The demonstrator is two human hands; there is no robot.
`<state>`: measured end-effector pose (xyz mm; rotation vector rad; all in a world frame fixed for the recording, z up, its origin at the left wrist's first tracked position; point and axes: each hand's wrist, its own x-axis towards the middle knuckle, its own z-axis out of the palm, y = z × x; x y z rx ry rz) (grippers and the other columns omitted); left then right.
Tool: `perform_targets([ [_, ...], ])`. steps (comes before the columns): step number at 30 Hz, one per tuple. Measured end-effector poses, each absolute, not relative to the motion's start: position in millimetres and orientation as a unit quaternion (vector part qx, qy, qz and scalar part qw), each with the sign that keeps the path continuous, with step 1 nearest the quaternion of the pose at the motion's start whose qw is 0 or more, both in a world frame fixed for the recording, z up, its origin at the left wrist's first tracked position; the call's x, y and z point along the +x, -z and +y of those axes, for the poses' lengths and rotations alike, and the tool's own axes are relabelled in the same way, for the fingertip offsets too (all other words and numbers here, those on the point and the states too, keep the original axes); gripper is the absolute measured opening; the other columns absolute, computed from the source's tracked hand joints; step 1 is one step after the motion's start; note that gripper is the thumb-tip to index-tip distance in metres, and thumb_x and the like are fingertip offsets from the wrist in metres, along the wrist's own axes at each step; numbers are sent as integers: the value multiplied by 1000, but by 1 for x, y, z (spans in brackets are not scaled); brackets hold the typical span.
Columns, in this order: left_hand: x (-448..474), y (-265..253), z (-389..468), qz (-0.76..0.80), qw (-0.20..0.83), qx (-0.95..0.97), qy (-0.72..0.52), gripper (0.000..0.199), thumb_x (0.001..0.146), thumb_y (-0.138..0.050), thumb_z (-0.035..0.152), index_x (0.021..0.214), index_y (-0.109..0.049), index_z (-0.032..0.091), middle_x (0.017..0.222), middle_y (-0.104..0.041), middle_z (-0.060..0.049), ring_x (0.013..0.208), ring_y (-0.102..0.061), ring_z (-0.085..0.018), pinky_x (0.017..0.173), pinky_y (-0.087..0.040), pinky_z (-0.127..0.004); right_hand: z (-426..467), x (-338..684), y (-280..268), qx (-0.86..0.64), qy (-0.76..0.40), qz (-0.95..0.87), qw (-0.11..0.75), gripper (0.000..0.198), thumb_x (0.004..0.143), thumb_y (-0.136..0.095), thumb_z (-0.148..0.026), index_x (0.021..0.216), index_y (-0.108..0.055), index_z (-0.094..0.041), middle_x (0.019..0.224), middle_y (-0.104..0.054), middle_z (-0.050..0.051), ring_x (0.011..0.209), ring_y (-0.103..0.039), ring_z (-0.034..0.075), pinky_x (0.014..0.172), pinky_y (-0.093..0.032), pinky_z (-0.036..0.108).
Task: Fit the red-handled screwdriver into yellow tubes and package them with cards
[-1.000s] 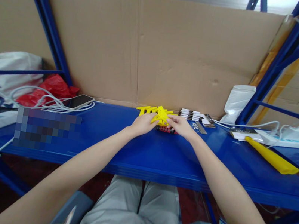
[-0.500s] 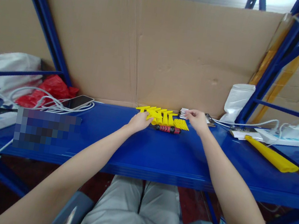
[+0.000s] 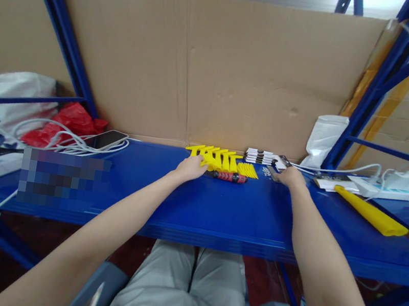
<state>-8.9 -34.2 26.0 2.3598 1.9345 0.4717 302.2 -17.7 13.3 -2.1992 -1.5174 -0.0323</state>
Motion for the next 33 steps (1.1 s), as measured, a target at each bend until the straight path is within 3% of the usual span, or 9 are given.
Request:
perform_targets([
  [7,-8,-25,-34,625,30,764,-156,40,84,-41,33,114,-57,13,117,-63,-16,107,-60,-27,85,-48,-34,-9,307,-9,-820,-2,-544,180,28,61,-70,-29,48,-46,-21,53,-51,5,67,-57,22,60,-42,31],
  [17,-8,-24,-34,621,28,767,-160,41,84,-41,33,116,-56,13,118,-62,-16,107,-60,-28,85,-48,-35,-15,299,-12,-815,-44,-523,246,20,66,-61,-22,50,-50,-20,54,-54,6,68,-60,25,56,-44,32],
  [24,-8,-24,-36,619,25,768,-163,39,84,-41,33,114,-57,14,117,-63,-16,106,-60,-28,85,-48,-36,-20,287,-23,-789,-44,-490,367,23,69,-60,-19,49,-48,-19,61,-57,9,74,-59,24,61,-42,31],
  [33,-3,-25,-39,585,1,793,-173,39,89,-38,37,117,-54,15,115,-63,-14,106,-60,-27,86,-48,-36,-29,218,-27,-620,-133,-604,483,21,70,-58,-32,57,-53,-17,56,-51,0,56,-46,12,55,-35,24],
])
